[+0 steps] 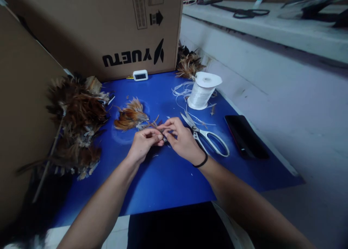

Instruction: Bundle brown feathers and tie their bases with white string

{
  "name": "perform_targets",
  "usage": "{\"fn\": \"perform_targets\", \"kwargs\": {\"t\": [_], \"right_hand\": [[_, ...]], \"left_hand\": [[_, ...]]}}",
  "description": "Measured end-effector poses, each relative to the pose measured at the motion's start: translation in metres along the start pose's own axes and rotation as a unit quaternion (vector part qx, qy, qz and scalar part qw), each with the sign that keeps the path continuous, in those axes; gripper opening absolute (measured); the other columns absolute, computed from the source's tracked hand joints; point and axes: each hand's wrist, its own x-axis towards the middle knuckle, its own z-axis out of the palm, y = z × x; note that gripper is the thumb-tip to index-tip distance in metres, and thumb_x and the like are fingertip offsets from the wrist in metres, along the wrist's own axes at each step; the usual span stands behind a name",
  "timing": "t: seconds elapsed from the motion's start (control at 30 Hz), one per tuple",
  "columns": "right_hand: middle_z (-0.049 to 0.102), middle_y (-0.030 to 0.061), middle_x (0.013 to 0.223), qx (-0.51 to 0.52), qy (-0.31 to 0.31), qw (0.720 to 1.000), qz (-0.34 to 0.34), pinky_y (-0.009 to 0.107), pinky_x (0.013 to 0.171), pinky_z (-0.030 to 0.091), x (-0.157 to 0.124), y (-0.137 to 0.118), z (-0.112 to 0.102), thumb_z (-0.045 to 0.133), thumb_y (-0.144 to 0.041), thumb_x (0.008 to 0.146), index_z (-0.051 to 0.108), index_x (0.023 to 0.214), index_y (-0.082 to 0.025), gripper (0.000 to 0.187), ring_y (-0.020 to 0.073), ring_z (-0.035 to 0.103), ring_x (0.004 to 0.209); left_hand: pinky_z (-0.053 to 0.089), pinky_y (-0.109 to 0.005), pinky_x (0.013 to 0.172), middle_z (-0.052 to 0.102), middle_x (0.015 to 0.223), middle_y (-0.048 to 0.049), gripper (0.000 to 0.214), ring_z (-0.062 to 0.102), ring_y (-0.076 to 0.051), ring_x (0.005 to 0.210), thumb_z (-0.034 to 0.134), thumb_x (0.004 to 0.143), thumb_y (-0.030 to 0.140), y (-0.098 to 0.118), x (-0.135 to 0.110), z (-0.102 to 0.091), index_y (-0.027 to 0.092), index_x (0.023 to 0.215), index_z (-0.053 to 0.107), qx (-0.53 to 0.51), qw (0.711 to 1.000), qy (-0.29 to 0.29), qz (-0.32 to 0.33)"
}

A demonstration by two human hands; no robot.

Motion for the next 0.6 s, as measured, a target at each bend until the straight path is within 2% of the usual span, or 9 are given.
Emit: {"fn": "perform_targets", "kwargs": {"t": [0.1,0.4,0.6], "right_hand": [[0.064,0.0046,0.096,0.033,-0.008,0.999,0.014,0.032,0.078,0.051,0.0021,0.0014,-0.0011,0.045,-0.009,0.081,0.043,0.101,-0.022,0.024,0.0155,0.063,0.093],[0.066,0.0002,0.081,0.044,0.013,0.997,0.061,0.027,0.066,0.052,0.0030,0.0042,-0.0035,0.055,-0.016,0.076,0.044,0.094,-0.022,0.023,0.0140,0.066,0.075],[0.064,-0.0019,0.077,0.001,0.015,0.999,0.040,0.024,0.061,0.050,0.0031,0.0026,-0.0039,0.056,-0.016,0.074,0.042,0.091,-0.023,0.023,0.0130,0.064,0.071]], "left_hand": [[0.051,-0.023,0.060,0.065,0.060,-0.0022,0.020,0.060,-0.010,0.055,0.076,0.063,0.026,-0.0007,0.0000,-0.0016,0.011,0.072,0.064,0.010,1.000,-0.024,0.012],[0.050,-0.023,0.059,0.064,0.060,-0.0010,0.019,0.060,-0.010,0.055,0.074,0.066,0.026,-0.0021,0.0010,-0.0041,0.012,0.073,0.062,0.034,0.997,-0.046,0.059],[0.049,-0.023,0.058,0.064,0.059,-0.0012,0.019,0.059,-0.010,0.054,0.073,0.067,0.026,-0.0006,-0.0003,-0.0014,0.012,0.071,0.060,0.053,0.995,-0.056,0.065]]}}
